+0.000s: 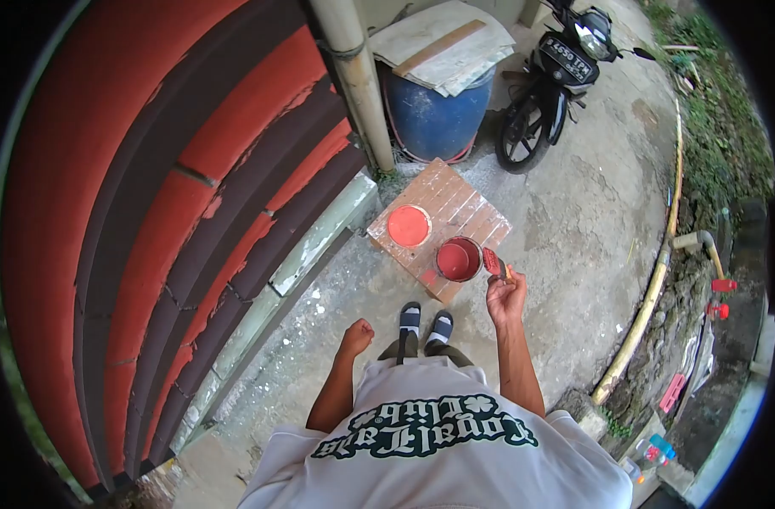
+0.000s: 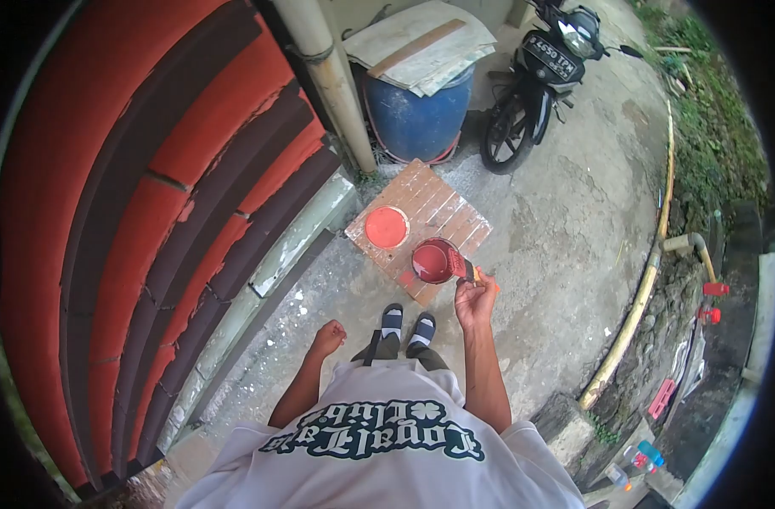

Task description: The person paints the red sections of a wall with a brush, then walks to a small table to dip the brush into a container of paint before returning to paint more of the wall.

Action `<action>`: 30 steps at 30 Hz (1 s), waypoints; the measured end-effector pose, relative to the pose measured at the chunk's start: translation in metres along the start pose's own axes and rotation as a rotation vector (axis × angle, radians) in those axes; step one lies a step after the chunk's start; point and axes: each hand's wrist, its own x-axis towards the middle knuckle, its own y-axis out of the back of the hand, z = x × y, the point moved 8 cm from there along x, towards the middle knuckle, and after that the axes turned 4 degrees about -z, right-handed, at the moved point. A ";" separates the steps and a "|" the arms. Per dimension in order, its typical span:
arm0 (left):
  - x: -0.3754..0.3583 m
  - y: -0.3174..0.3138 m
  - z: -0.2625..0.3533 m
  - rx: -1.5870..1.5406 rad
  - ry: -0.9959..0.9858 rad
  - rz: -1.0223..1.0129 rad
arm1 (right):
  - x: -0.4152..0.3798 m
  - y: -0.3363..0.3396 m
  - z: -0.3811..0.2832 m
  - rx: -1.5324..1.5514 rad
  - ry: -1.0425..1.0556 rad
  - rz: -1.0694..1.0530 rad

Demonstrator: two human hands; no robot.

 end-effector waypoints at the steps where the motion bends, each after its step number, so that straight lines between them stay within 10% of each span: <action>1: 0.001 0.003 0.000 0.006 -0.006 0.004 | -0.002 -0.006 0.003 0.002 -0.004 -0.009; 11: 0.004 0.042 -0.045 -0.203 0.000 0.190 | -0.023 -0.076 0.036 -0.112 -0.053 -0.144; 25: -0.001 0.329 0.155 0.383 -0.635 1.270 | -0.003 -0.112 0.169 -0.180 -0.395 -0.255; 30: 0.053 0.352 0.132 0.322 -0.412 1.268 | 0.048 -0.108 0.242 0.055 -0.575 -0.326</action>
